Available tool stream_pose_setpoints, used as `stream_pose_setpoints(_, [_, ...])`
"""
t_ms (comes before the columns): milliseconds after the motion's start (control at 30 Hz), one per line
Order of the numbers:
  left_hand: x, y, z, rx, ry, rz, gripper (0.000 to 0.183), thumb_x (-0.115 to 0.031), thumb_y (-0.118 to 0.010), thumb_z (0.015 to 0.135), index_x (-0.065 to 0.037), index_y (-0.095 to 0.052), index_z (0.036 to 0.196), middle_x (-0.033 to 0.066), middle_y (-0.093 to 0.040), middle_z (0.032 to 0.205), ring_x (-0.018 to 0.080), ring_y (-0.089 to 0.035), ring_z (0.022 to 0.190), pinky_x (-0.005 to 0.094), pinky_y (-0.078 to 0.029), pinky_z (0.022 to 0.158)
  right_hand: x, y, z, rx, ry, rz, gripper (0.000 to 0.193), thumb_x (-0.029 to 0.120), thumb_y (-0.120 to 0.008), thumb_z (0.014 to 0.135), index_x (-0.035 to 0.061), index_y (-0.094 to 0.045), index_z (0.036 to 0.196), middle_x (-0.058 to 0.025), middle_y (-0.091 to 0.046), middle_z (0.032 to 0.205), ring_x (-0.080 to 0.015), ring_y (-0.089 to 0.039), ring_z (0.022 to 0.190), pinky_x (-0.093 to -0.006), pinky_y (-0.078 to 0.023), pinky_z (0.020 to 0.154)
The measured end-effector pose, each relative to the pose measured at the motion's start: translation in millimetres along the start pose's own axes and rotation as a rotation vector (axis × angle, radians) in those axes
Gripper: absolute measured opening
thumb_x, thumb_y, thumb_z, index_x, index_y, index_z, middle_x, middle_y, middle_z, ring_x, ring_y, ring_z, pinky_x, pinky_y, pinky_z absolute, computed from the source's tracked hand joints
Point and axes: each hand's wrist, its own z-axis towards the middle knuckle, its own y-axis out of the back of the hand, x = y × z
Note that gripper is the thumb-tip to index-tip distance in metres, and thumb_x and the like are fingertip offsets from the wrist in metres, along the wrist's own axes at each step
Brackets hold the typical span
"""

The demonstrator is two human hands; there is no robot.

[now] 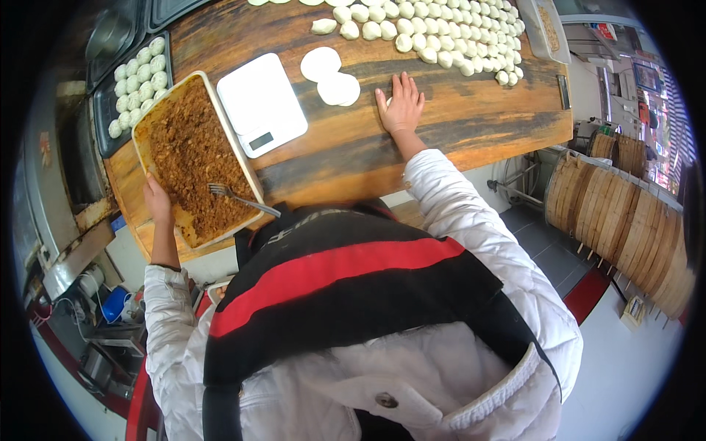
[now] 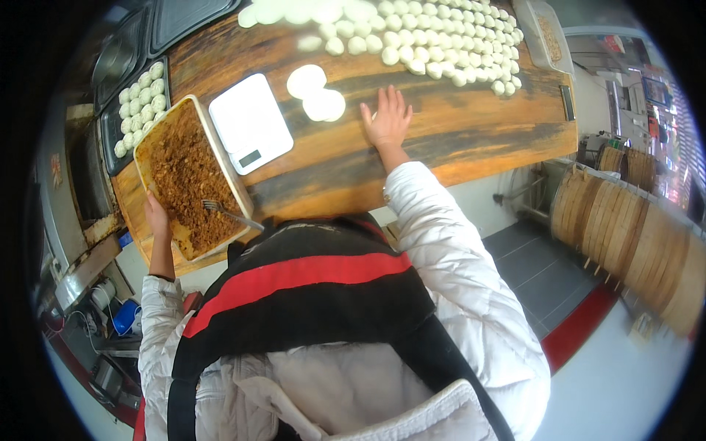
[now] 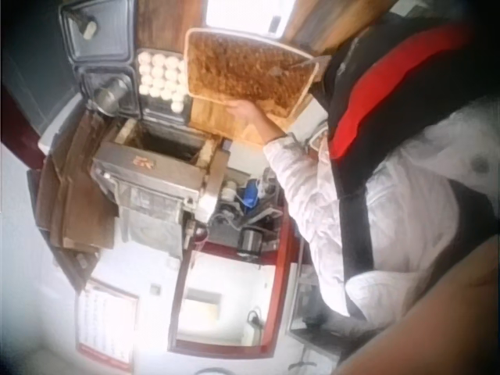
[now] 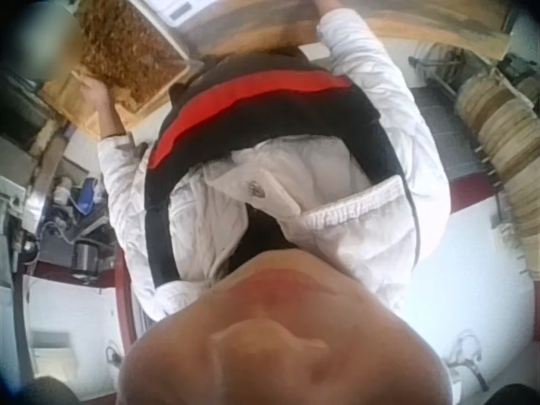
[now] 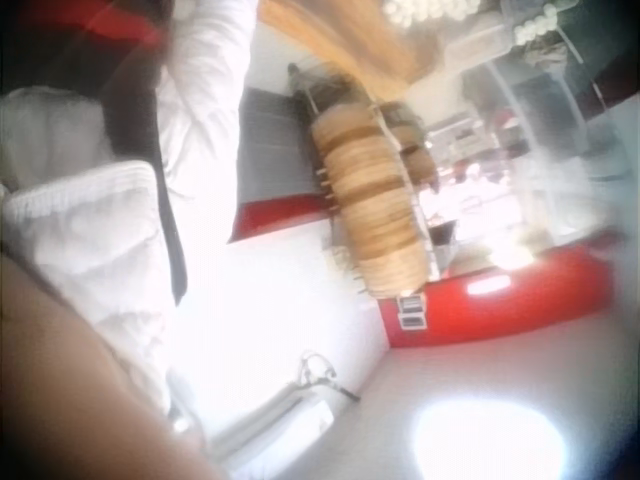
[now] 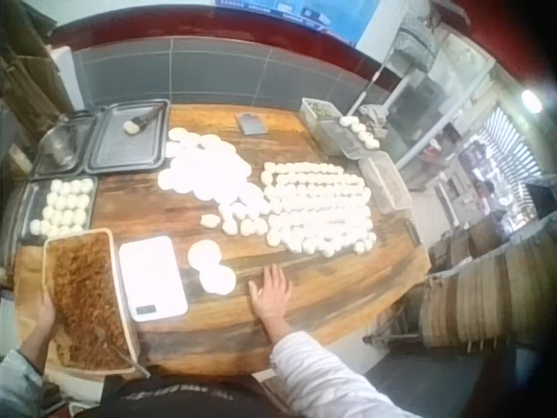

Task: The person flattens dough balls into discs, fills them with a brown mixture using a fork, and folds them into dumplings. Then the person operates a blender and pours a blended liquid into multiple paper cups, placing lids on them.

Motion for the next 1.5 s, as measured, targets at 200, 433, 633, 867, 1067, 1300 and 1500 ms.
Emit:
stream_pose_setpoints(200, [4, 0, 4, -0.009, -0.024, 0.044, 0.068, -0.056, -0.031, 0.093, 0.005, -0.051, 0.115, 0.0243, -0.056, 0.107, 0.0384, -0.052, 0.098, 0.0420, -0.039, 0.086, -42, 30, 21, 0.051, -0.274, 0.728, 0.048, 0.044, -0.055, 0.085, -0.0012, -0.064, 0.099, -0.0178, -0.065, 0.101, -0.0291, -0.060, 0.096, -0.0344, -0.044, 0.086])
stream_pose_setpoints(433, [-14, 5, -12, -0.237, -0.220, -0.018, 0.059, -0.049, -0.033, 0.095, 0.004, -0.052, 0.113, 0.0230, -0.053, 0.113, 0.0369, -0.049, 0.106, 0.0414, -0.037, 0.091, -55, 30, 17, 0.379, -0.408, 0.520, 0.034, 0.031, -0.069, 0.074, 0.0004, -0.062, 0.085, -0.0157, -0.066, 0.086, -0.0248, -0.063, 0.075, -0.0376, -0.049, 0.067])
stream_pose_setpoints(633, [-111, -5, -118, 0.055, -0.528, -0.453, 0.047, -0.036, -0.027, 0.099, -0.001, -0.053, 0.117, 0.0164, -0.055, 0.118, 0.0269, -0.051, 0.112, 0.0390, -0.041, 0.096, 0, 81, -12, 0.172, -0.100, 0.417, 0.027, 0.026, -0.069, 0.078, 0.0032, -0.062, 0.092, -0.0084, -0.064, 0.079, -0.0178, -0.060, 0.070, -0.0306, -0.048, 0.065])
stream_pose_setpoints(867, [-185, -70, -212, 1.116, 0.366, -1.117, 0.080, -0.064, -0.021, 0.090, 0.000, -0.031, 0.137, 0.0227, -0.036, 0.138, 0.0356, -0.036, 0.128, 0.0488, -0.031, 0.106, 100, 111, -37, 0.575, 0.087, 1.436, 0.024, 0.023, -0.063, 0.087, 0.0024, -0.063, 0.099, -0.0079, -0.065, 0.089, -0.0143, -0.062, 0.076, -0.0263, -0.050, 0.068])
stream_pose_setpoints(1067, [-138, -42, -183, 1.132, 0.373, -1.278, 0.057, -0.045, -0.039, 0.094, -0.002, -0.039, 0.130, 0.0216, -0.051, 0.124, 0.0356, -0.052, 0.113, 0.0489, -0.043, 0.095, 99, 56, 10, 0.076, 0.142, 0.380, 0.030, 0.024, -0.065, 0.078, 0.0084, -0.065, 0.104, -0.0160, -0.061, 0.099, -0.0334, -0.057, 0.093, -0.0386, -0.046, 0.083])
stream_pose_setpoints(1300, [-91, -3, -174, 0.913, 0.305, -1.322, 0.036, -0.018, -0.048, 0.094, 0.001, -0.041, 0.123, 0.0228, -0.052, 0.122, 0.0330, -0.054, 0.112, 0.0418, -0.049, 0.091, 105, 34, 15, 0.098, 0.153, 0.261, 0.030, 0.025, -0.069, 0.073, 0.0064, -0.062, 0.095, -0.0165, -0.054, 0.107, -0.0335, -0.049, 0.106, -0.0418, -0.042, 0.088])
stream_pose_setpoints(1500, [-85, 7, -168, 0.797, 0.266, -1.272, 0.035, -0.016, -0.049, 0.094, 0.002, -0.040, 0.123, 0.0232, -0.055, 0.118, 0.0320, -0.056, 0.111, 0.0409, -0.051, 0.090, 77, 25, 9, 0.046, 0.029, 0.520, 0.030, 0.024, -0.068, 0.075, 0.0055, -0.057, 0.096, -0.0166, -0.063, 0.091, -0.0344, -0.061, 0.087, -0.0407, -0.047, 0.078])
